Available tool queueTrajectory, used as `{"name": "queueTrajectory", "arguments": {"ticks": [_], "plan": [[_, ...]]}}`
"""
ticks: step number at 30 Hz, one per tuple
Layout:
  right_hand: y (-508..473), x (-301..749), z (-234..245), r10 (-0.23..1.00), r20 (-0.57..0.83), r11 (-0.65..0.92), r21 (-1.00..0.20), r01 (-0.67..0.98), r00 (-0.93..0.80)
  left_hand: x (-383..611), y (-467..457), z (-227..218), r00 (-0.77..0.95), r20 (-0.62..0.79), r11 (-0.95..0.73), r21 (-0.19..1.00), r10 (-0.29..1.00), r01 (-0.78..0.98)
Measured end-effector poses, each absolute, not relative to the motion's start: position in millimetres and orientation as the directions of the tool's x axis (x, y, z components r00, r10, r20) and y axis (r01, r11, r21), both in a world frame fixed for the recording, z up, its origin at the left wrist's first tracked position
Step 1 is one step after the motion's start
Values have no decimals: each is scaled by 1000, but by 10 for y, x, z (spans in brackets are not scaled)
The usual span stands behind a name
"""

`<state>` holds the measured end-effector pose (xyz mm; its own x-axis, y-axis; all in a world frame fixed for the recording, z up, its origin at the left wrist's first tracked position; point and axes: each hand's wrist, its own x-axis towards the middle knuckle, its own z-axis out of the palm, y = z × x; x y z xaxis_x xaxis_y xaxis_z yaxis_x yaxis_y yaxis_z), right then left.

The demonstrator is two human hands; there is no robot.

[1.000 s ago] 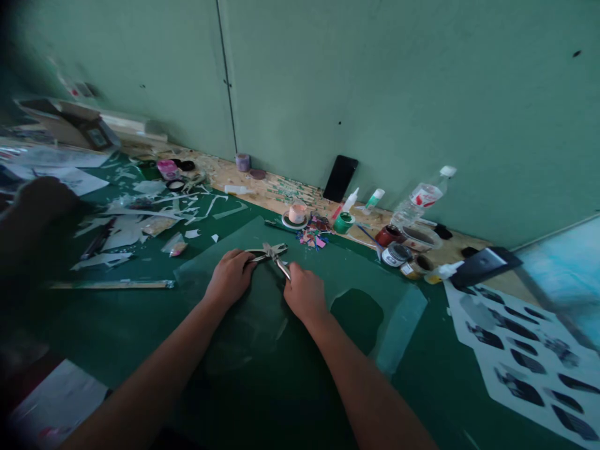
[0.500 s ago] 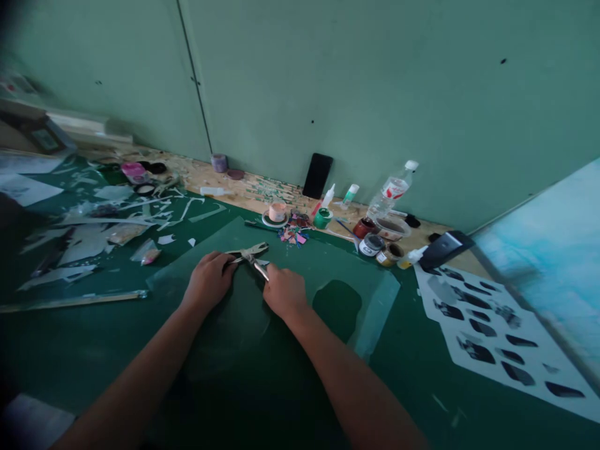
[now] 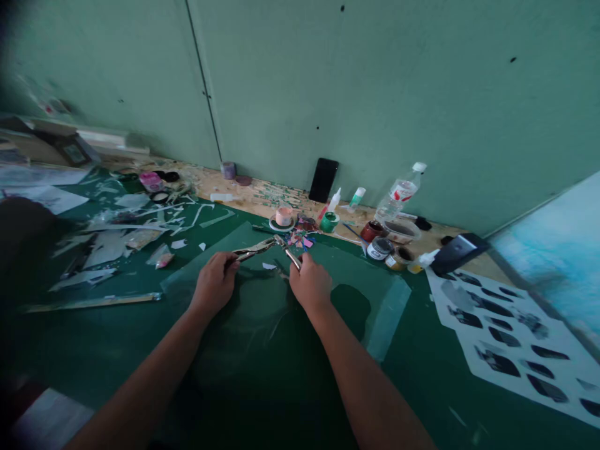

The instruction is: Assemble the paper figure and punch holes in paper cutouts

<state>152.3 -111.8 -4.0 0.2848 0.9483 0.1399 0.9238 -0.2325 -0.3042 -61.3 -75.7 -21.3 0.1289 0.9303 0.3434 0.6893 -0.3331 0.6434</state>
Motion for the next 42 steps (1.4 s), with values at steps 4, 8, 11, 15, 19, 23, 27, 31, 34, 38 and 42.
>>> {"name": "queueTrajectory", "arguments": {"ticks": [4, 8, 11, 15, 19, 23, 27, 31, 34, 38, 42], "plan": [[-1134, 1474, -51, 970, 125, -161, -316, 935, 209, -673, -763, -225, 117, 346, -345, 728, 931, 592], [-1170, 1449, -40, 988, 124, -52, -319, 946, 97, -688, -784, -237, 160, 327, -362, 792, 931, 491], [-1183, 1496, -49, 996, 73, 66, -315, 947, -46, -681, -800, -247, 195, 319, -372, 832, 928, 412], [-1190, 1566, -25, 971, 79, 240, -336, 911, -227, -669, -820, -263, 260, 319, -395, 857, 911, 332], [-1226, 1545, 75, 921, 179, 386, -549, 741, -346, -640, -851, -251, 445, 280, -378, 914, 851, 148], [-1252, 1442, 103, 878, 274, 427, -820, 382, -393, -582, -888, -172, 666, 217, -127, 975, 714, -182], [-1242, 1376, 64, 923, 315, 370, -885, 284, -220, -500, -919, -22, 780, 106, -2, 991, 617, -133], [-1241, 1406, 109, 951, 239, 294, -897, 329, -197, -380, -893, 93, 845, -43, 200, 977, 533, -77], [-1260, 1466, 210, 949, 129, 170, -978, 123, -288, -269, -830, 122, 884, -88, 433, 891, 458, -135], [-1259, 1595, 311, 930, 119, 78, -988, -132, -347, -74, -717, 133, 918, -116, 610, 777, 380, -154], [-1187, 1762, 286, 964, 129, 131, -991, -6, -234, 171, -565, 113, 907, -179, 627, 772, 381, -111]]}}
